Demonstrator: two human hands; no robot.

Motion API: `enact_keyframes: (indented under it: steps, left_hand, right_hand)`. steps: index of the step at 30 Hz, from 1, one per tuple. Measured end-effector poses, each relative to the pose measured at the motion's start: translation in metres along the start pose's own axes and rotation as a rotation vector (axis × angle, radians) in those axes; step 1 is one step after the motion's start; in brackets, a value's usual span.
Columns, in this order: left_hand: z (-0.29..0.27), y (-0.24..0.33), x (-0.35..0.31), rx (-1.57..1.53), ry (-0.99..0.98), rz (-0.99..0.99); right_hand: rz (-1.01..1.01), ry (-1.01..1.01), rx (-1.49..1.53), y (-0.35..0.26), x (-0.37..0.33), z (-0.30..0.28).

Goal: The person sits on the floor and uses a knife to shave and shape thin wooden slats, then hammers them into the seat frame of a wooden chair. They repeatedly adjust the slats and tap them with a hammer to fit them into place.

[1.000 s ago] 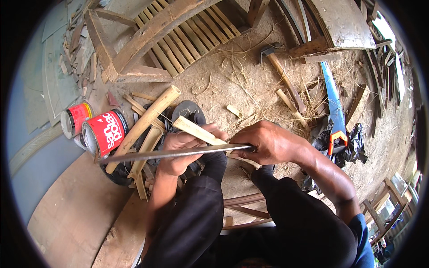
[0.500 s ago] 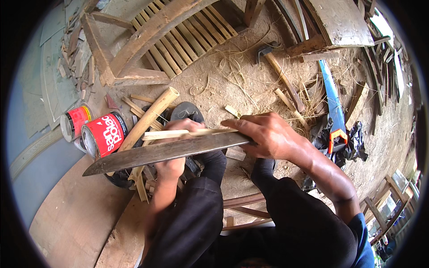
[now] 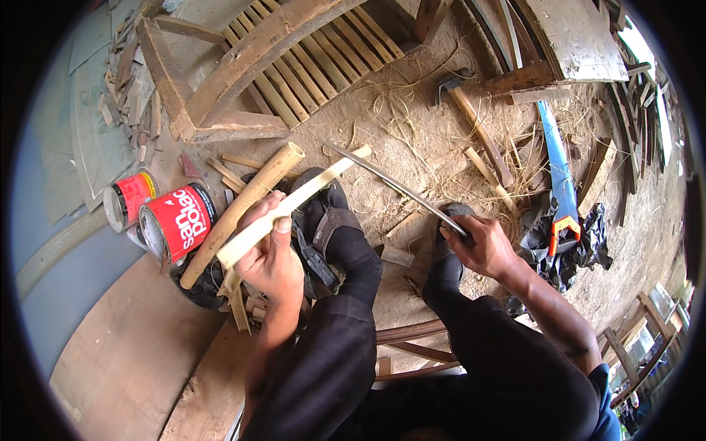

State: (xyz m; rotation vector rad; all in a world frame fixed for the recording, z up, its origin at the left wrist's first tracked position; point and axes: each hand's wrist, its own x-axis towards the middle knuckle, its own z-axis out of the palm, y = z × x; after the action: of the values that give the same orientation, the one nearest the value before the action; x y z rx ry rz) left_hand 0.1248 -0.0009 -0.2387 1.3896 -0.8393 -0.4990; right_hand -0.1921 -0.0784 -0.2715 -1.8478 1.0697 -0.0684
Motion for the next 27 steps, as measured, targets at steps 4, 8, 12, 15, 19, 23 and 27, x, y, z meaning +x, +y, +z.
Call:
enact_keyframes:
  steps: [4, 8, 12, 15, 19, 23, 27]
  left_hand:
    - [0.008, 0.002, -0.002, 0.039, -0.107, 0.022]
    - [0.024, 0.005, -0.008, 0.231, -0.194, 0.164]
    - [0.026, 0.012, -0.011, 0.353, -0.268, 0.225]
    - [0.027, 0.014, -0.013, 0.333, -0.296, 0.252]
    - [0.027, 0.014, -0.014, 0.324, -0.290, 0.240]
    - [0.026, 0.013, -0.013, 0.343, -0.294, 0.233]
    - [0.028, 0.011, -0.013, 0.309, -0.286, 0.227]
  right_hand:
    - [-0.111, 0.023, 0.072, -0.013, 0.002, 0.008]
    - [-0.135, -0.004, 0.038, -0.037, 0.012, 0.015]
    - [-0.248, -0.046, 0.072, -0.042, 0.024, 0.020]
    - [0.029, -0.124, -0.003, -0.031, 0.030, 0.020]
    - [-0.081, -0.017, -0.041, -0.018, 0.027, 0.020]
    - [0.099, -0.048, -0.025, -0.007, 0.030, 0.022]
    - [0.013, -0.029, -0.062, 0.008, 0.032, 0.026]
